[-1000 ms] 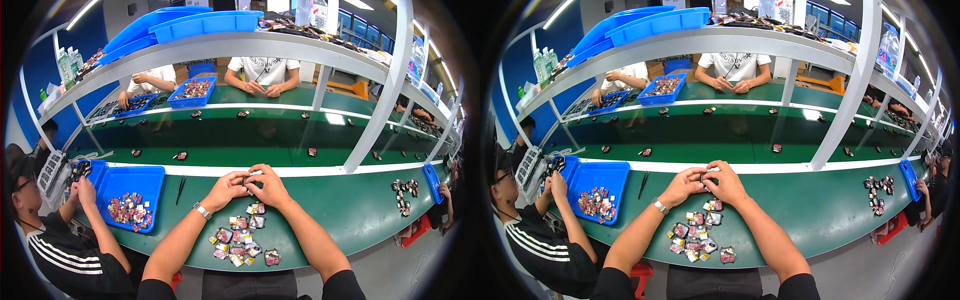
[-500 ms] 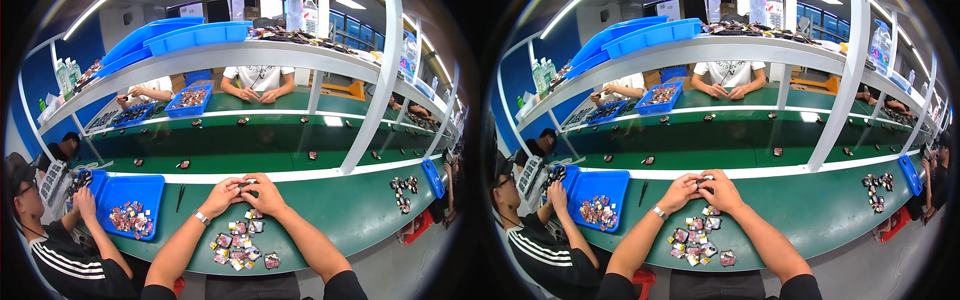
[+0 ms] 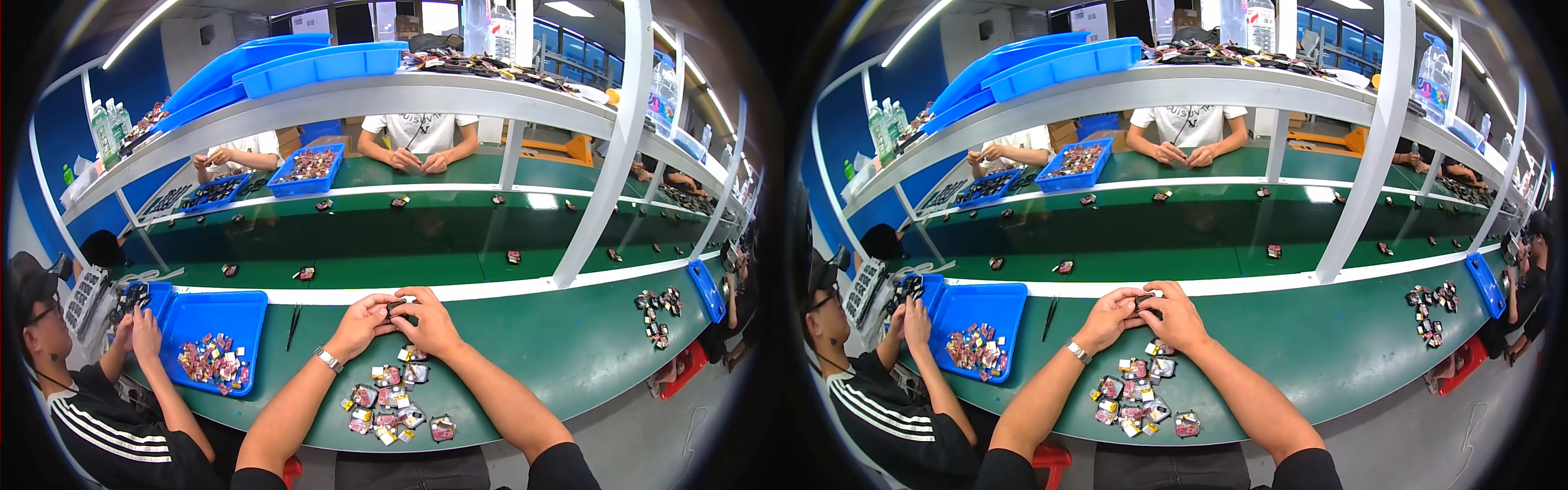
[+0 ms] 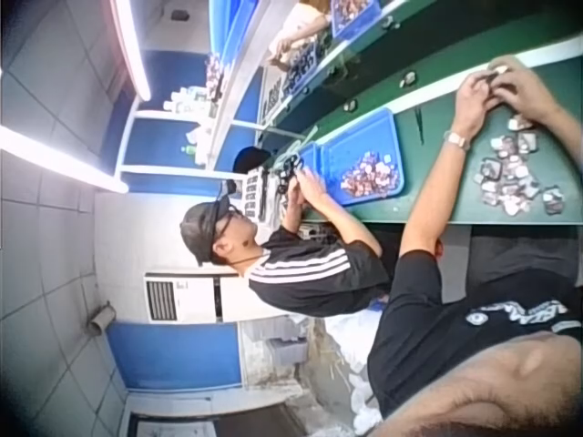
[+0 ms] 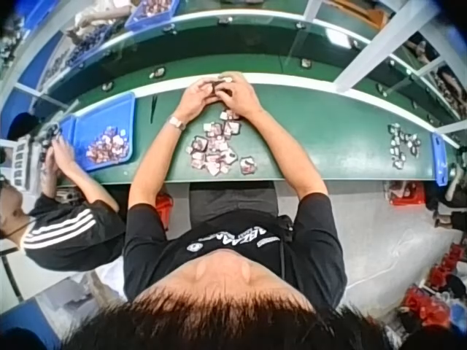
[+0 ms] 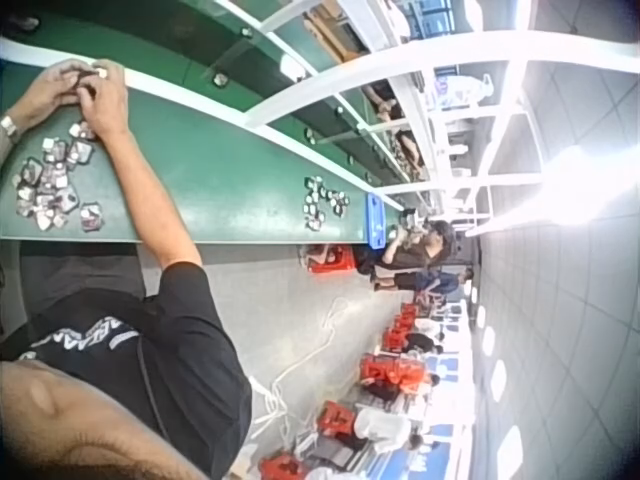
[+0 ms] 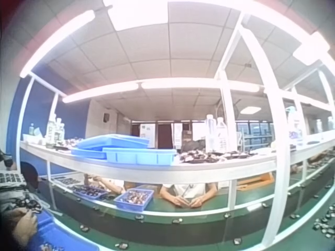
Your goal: The person is assembling small electronic or decorative components at a factory workbench.
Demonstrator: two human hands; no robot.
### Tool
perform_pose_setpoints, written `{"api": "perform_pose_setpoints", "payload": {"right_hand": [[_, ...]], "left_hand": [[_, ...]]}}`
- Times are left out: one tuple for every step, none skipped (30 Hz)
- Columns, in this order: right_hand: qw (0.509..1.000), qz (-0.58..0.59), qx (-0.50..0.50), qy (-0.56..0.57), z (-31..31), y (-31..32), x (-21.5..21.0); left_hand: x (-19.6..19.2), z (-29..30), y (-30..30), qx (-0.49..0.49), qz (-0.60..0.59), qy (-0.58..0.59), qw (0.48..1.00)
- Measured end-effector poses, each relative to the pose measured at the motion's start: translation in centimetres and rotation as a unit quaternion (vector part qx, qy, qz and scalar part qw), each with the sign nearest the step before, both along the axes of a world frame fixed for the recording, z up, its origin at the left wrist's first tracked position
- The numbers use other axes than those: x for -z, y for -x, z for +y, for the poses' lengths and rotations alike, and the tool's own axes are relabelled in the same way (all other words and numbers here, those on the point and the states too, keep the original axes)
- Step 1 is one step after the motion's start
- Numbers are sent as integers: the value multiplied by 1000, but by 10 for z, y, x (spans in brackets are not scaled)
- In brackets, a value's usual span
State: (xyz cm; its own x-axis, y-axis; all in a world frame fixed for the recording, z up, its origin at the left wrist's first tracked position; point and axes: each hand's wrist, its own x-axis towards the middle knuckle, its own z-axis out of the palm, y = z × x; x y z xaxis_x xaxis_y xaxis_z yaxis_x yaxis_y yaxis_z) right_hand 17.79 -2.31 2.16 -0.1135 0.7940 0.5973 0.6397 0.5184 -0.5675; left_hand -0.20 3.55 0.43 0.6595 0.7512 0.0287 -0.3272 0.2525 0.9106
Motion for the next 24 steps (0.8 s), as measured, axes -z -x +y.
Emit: {"api": "perform_pose_setpoints", "payload": {"right_hand": [[1000,4,-2,1,0,0,0],[1000,4,-2,1,0,0,-1],[1000,7,-4,-1,0,0,-1],[1000,9,-6,-4,0,0,-1],[1000,9,-5,-5,0,-1,0],[1000,10,-4,-1,1,-1,1],[1000,11,-3,2,2,-1,2],[1000,11,-3,2,2,-1,5],[1000,18,-2,0,3,0,7],[1000,24,-1,-1,3,0,8],[1000,24,-1,-1,3,1,9],[999,31,1,-5,3,2,9],[999,39,3,-9,4,3,9],[999,39,2,-8,3,4,7],[999,44,-5,-7,1,5,4],[999,50,-11,-6,0,5,2],[999,50,-10,-7,1,5,3],[999,43,3,-9,1,5,4],[999,35,16,-11,1,5,4],[999,36,17,-11,2,6,6],[999,47,11,-17,3,7,7],[998,58,6,-23,3,8,8],[998,59,5,-22,2,9,6],[998,45,0,-39,-1,11,2]], "left_hand": [[0,0,0,1,-4,-1,1000],[0,0,0,3,-8,-1,1000],[1,0,0,3,-8,-1,1000],[2,1,0,3,-11,2,1000],[2,1,0,3,-14,6,1000],[1,1,-1,4,-14,5,1000],[0,1,0,7,-13,3,1000],[0,0,0,9,-12,1,1000],[0,0,0,9,-12,1,1000],[0,-1,0,7,-14,1,1000],[-1,-1,0,5,-15,1,1000],[-1,-2,-1,6,-15,1,1000],[-2,-2,-2,4,-16,-3,1000],[-2,-3,-2,3,-16,-6,1000],[-2,-3,-1,3,-16,-6,1000],[0,-2,1,4,-19,-3,1000],[1,0,2,7,-21,-1,1000],[2,1,2,8,-21,-2,1000],[3,2,3,9,-28,-4,1000],[4,1,2,10,-34,-4,999],[3,2,1,11,-34,-4,999],[3,1,-1,7,-35,-11,999],[3,1,-2,2,-35,-17,999],[3,0,-1,1,-35,-17,999]]}}
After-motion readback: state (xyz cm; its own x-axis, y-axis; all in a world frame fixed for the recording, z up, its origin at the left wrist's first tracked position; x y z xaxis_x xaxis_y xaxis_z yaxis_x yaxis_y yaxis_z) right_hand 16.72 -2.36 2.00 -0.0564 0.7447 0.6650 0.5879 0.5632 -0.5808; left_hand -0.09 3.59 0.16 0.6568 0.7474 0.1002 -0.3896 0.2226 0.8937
